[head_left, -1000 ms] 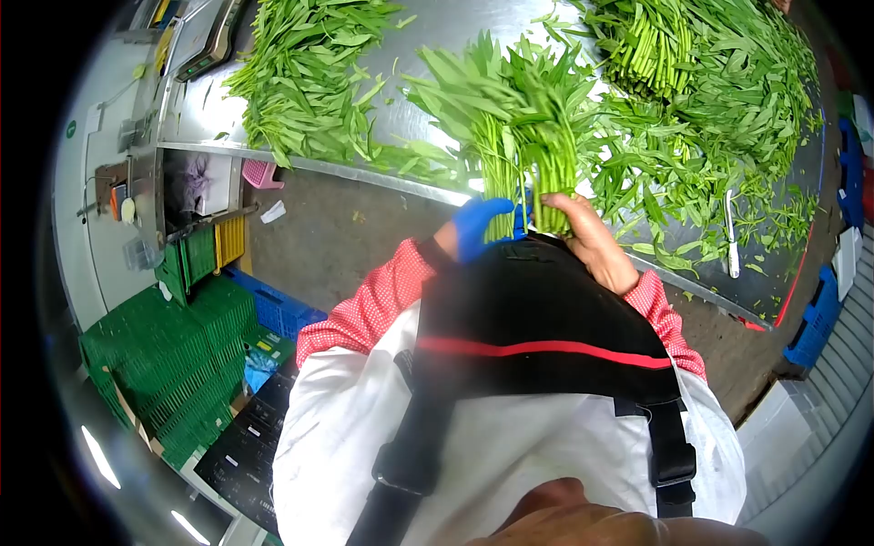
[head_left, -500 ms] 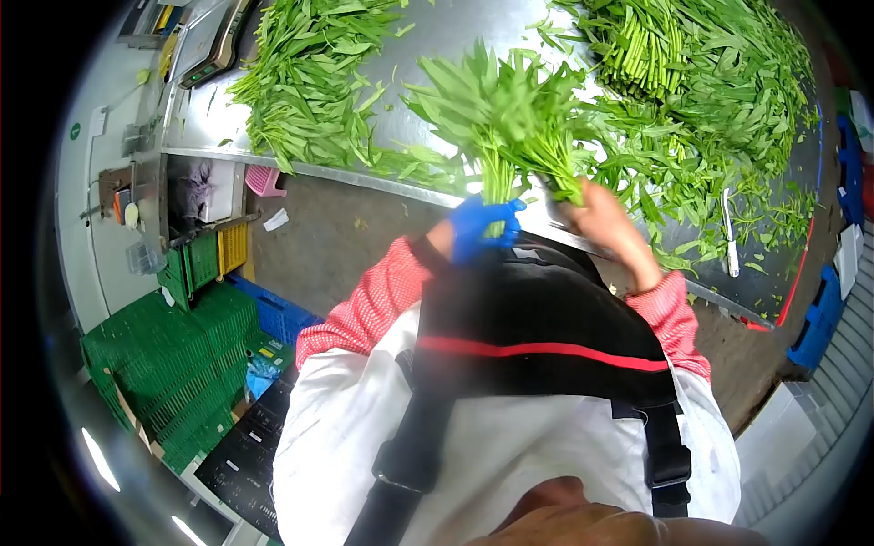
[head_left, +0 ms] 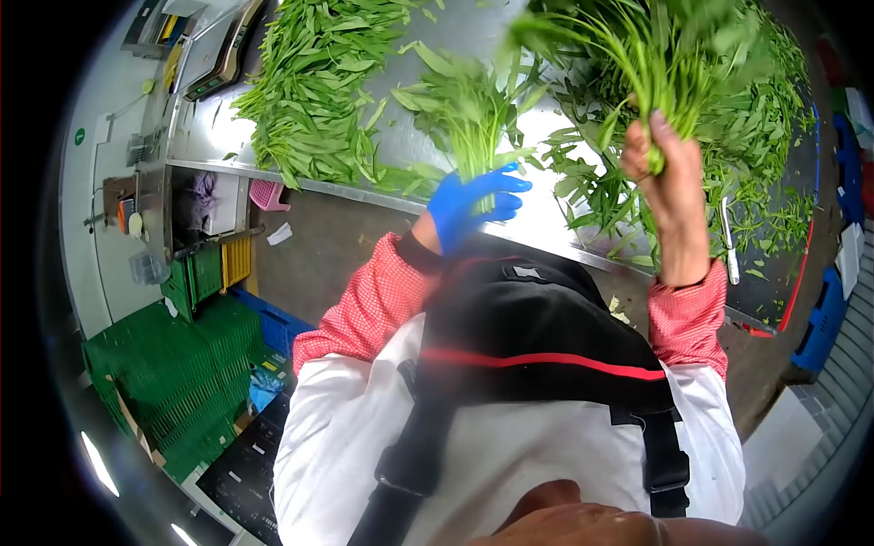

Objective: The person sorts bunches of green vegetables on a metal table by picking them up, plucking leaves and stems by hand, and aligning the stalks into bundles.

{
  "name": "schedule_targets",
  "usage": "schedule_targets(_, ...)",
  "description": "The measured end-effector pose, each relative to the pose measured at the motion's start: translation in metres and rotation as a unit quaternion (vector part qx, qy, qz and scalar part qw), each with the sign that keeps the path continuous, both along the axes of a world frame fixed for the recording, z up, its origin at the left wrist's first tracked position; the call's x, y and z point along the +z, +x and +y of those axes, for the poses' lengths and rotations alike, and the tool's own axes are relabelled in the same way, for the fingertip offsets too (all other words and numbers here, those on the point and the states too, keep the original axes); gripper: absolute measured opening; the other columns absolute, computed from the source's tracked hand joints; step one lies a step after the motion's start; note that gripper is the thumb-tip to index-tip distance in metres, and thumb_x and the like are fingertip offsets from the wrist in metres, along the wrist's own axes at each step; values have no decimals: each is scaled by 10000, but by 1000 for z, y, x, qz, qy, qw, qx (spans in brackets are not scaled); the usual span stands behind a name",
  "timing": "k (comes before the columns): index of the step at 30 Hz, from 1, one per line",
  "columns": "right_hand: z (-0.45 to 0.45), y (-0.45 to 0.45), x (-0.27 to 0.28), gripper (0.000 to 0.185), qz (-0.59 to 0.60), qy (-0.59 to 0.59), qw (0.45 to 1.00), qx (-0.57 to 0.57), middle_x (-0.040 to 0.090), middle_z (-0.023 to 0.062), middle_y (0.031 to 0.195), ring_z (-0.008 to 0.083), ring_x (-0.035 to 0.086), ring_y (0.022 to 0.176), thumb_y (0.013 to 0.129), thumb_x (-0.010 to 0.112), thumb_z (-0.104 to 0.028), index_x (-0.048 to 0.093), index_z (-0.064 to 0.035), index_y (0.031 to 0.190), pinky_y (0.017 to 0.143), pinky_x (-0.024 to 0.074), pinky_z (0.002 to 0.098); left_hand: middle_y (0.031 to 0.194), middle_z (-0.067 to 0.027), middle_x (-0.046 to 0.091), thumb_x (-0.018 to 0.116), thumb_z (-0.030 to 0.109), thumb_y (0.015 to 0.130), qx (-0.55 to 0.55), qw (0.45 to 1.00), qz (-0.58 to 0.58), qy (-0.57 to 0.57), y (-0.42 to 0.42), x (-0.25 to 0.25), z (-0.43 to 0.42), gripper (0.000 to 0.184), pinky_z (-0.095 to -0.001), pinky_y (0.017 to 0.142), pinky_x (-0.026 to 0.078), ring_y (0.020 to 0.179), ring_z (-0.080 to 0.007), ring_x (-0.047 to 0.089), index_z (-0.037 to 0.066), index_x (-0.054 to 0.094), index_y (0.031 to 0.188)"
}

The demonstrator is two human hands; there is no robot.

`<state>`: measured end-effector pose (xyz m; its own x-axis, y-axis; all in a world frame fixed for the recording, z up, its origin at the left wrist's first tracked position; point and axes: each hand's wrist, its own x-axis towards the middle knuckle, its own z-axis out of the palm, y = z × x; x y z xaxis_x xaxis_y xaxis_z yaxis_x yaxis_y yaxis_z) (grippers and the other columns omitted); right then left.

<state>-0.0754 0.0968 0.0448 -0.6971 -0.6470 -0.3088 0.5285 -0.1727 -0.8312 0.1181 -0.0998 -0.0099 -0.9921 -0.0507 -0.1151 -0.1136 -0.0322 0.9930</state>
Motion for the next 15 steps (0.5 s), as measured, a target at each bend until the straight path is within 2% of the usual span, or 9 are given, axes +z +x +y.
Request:
schedule_targets(1,-3,16,-12,248,-34,-4,999,-20,552,63,715,135,540,589,914,549,-236,510,0,978,541,468,249,1120,-107,614,526,35,890,6,999,36,8,-2,3,10,379,-265,806,494,990,-164,604,-1,477,1264)
schedule_targets(2,-11,39,-23,247,-116,-2,992,-39,556,76,756,142,553,625,915,547,-234,501,-8,1002,566,485,262,1278,-130,531,536,7,870,34,960,-88,264,-2,-5,16,403,-306,919,453,1164,-208,533,13,475,1268)
schedule_targets(3,-15,60,-41,248,-199,0,978,-58,561,88,797,150,566,662,916,544,-232,492,-16,1025,591,503,275,1303,-124,505,562,-34,821,72,864,-184,463,-2,-19,18,472,-321,947,429,1160,-224,529,30,467,1279)
schedule_targets(4,-8,75,-71,267,-271,-10,962,20,556,100,869,166,572,726,921,540,-240,472,-32,1075,607,519,306,1291,-123,512,573,-41,796,39,947,-153,279,4,-20,27,504,-327,954,422,1157,-234,528,38,466,1282)
schedule_targets(5,-14,94,-77,298,-380,34,924,-6,596,97,793,175,589,667,920,530,-327,522,-64,1058,602,525,313,1275,-131,518,580,-41,780,11,968,-158,194,7,-24,31,526,-331,951,422,1153,-240,526,41,460,1287)
schedule_targets(7,-5,111,-110,380,-386,76,915,92,622,108,778,222,632,685,922,499,-409,522,-73,1100,653,554,352,1243,-145,531,594,-40,749,-45,986,-162,19,13,-32,38,572,-340,946,423,1144,-251,523,46,449,1295)
schedule_targets(11,13,105,-112,564,-299,97,932,179,619,168,939,279,641,797,943,353,-523,430,-41,1225,721,547,398,1300,-151,485,623,5,790,-51,977,-186,89,10,-30,44,588,-339,968,409,1167,-247,504,38,399,1333)
schedule_targets(14,23,98,-97,643,-250,124,942,189,607,201,1001,309,638,826,944,308,-552,345,-20,1304,749,543,403,1323,-142,466,620,25,823,-29,979,-41,199,16,-44,50,581,-334,975,408,1165,-237,503,36,379,1351)
schedule_targets(15,26,99,-94,666,-236,138,944,186,606,210,1010,316,639,829,942,297,-562,325,-15,1320,753,542,400,1326,-139,462,610,39,841,-32,975,-49,213,18,-48,51,567,-333,974,411,1163,-232,504,37,374,1356)
